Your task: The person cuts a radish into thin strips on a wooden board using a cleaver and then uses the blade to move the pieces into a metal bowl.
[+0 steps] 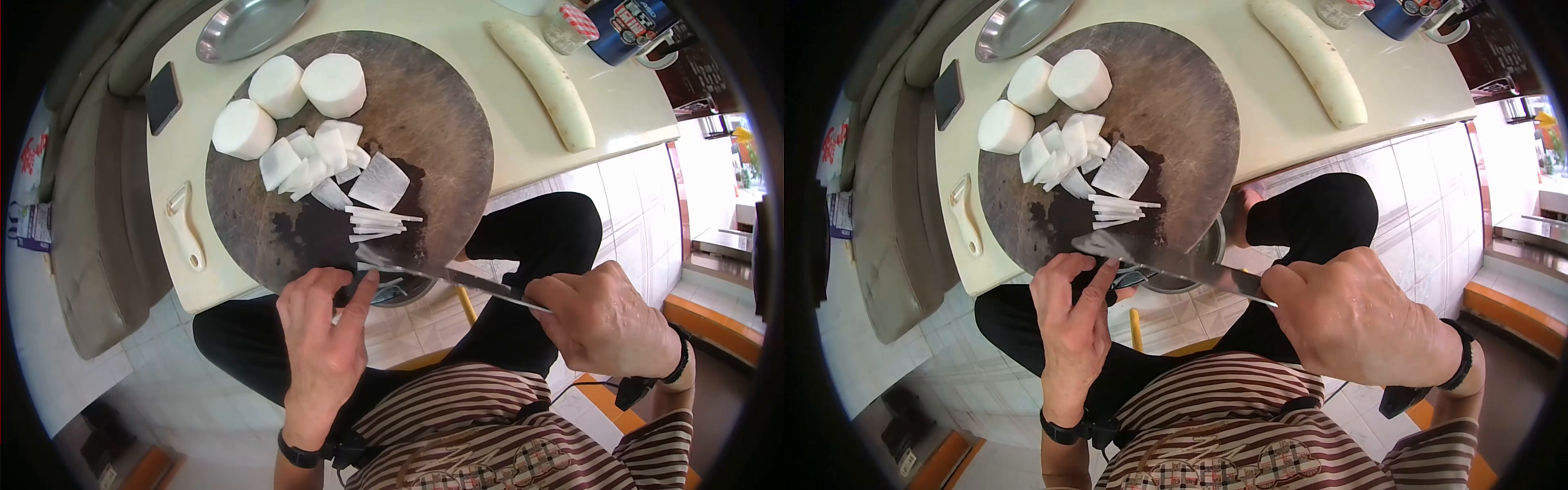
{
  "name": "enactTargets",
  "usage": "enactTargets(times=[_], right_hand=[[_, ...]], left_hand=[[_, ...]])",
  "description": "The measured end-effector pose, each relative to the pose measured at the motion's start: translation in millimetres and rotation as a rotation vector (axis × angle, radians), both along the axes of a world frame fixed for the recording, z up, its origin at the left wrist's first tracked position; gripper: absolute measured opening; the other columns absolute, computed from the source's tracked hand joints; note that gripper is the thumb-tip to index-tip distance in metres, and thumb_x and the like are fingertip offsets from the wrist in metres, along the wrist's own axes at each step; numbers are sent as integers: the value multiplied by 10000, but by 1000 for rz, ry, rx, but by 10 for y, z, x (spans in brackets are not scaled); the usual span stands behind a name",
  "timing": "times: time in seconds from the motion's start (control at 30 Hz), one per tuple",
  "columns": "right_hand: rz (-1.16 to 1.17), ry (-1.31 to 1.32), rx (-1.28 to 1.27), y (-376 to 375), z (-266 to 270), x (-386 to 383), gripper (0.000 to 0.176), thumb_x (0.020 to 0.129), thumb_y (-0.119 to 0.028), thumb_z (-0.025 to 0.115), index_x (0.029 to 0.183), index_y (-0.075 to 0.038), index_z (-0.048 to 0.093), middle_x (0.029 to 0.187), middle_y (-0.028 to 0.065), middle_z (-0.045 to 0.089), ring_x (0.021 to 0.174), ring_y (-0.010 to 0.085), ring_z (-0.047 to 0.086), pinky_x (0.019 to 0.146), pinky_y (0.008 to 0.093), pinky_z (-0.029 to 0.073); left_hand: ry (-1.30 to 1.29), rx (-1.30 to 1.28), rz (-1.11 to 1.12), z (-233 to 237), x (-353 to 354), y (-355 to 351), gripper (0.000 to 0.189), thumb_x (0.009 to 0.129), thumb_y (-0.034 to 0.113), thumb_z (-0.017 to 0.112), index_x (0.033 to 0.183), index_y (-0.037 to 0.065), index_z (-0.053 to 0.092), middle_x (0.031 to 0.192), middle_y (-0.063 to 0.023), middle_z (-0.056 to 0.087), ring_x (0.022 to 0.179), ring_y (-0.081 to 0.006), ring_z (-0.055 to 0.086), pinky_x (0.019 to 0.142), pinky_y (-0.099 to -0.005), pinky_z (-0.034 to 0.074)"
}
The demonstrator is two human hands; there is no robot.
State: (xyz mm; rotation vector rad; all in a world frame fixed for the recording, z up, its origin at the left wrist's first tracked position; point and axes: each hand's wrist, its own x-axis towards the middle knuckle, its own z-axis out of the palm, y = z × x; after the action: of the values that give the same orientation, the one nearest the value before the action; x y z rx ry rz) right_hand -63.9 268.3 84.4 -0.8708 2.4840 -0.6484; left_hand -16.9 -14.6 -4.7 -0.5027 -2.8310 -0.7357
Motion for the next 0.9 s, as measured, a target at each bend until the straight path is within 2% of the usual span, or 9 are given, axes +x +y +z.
enactTargets(times=[0.07,0.17,0.27,0.57,0.83,0.9], right_hand=[[15,-28,0,-7,25,-3,148,770,12,667,778,6,519,607,96,515,474,296,552,432,398,408],[49,-31,0,-18,31,-11,162,760,1,676,785,3,516,611,91,508,476,292,550,431,396,407],[79,-7,6,-22,21,-18,174,747,-6,684,793,1,517,619,88,508,480,284,554,431,394,411],[119,-10,15,-20,14,-41,181,721,-9,690,840,20,557,632,89,531,504,266,587,441,376,446],[142,-19,44,-47,20,-58,233,664,-19,706,833,37,555,644,102,540,506,257,595,435,358,456],[188,49,60,-86,15,-48,237,663,-21,706,821,48,544,646,116,539,508,255,603,427,361,455]], left_hand=[[8,-29,-21,11,1,-11,417,681,-117,684,1079,2,720,1130,-162,578,1084,-363,543,894,-450,430],[1,-26,-20,1,12,-11,362,700,-118,686,1043,-6,714,1146,-177,580,1104,-374,535,904,-456,428],[13,-16,4,-29,22,-7,392,667,-71,669,1051,-1,710,1118,-164,578,1095,-357,562,939,-499,429],[4,-23,-10,-15,18,-21,264,703,-64,696,966,-38,688,1153,-190,583,1102,-381,565,936,-508,434],[1,-7,-20,-31,23,-35,253,693,-72,702,943,-54,669,1171,-203,579,1097,-396,568,929,-522,436],[2,-5,-24,-32,29,-33,249,691,-73,701,937,-58,664,1178,-208,577,1095,-402,568,926,-528,437]])
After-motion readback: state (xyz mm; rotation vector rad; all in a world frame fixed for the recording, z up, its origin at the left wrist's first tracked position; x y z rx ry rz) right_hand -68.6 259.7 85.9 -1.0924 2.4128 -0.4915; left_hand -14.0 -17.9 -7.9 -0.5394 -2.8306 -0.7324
